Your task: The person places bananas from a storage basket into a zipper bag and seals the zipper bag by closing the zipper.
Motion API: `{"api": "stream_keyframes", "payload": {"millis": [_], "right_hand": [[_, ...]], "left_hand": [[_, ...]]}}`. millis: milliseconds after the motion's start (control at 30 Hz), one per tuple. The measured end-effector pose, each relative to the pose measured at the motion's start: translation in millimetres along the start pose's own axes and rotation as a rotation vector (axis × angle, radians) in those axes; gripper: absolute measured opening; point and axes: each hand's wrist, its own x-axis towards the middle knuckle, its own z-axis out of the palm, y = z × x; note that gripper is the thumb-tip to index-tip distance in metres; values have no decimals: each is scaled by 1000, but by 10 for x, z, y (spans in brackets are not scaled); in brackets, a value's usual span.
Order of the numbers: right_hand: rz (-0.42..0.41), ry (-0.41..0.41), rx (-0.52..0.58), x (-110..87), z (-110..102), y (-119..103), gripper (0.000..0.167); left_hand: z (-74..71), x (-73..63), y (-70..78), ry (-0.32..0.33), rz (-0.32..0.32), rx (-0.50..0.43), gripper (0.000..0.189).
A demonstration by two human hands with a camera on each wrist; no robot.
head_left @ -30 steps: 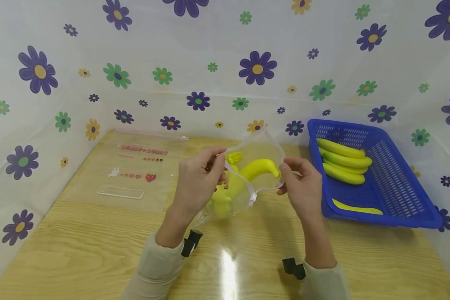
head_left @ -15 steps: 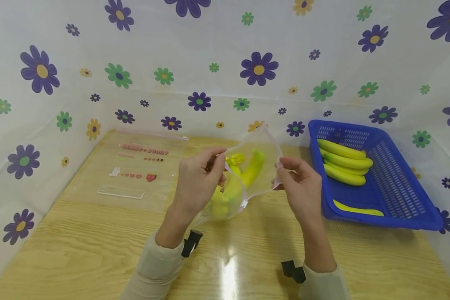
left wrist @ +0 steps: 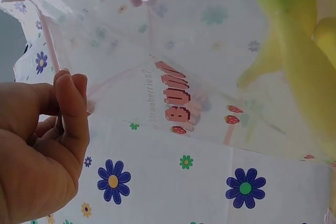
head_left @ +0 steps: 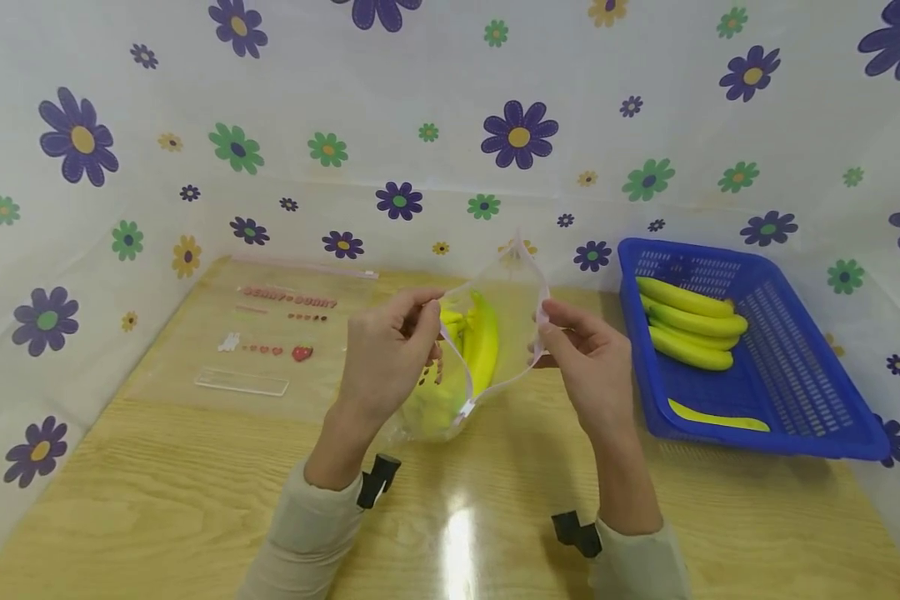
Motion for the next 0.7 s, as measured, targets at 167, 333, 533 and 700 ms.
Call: {"api": "stream_keyframes", "payload": {"millis": [167,333,533,700], "right_hand": [[-51,-78,52,-34,39,-5,33],[-98,-129,40,-41,130,-7,36],[-118,-186,30,-53,130,-19,42],[-131,-226,3,-90,107,14,47]], "left_hand": [[-34,-33,-14,5,-40,-4,17],[-91,-14,-20,36,-54,-12,16],[-124,51,-9,66,-41,-13,15],[-99,32,-3,55,-95,-14,13]]}}
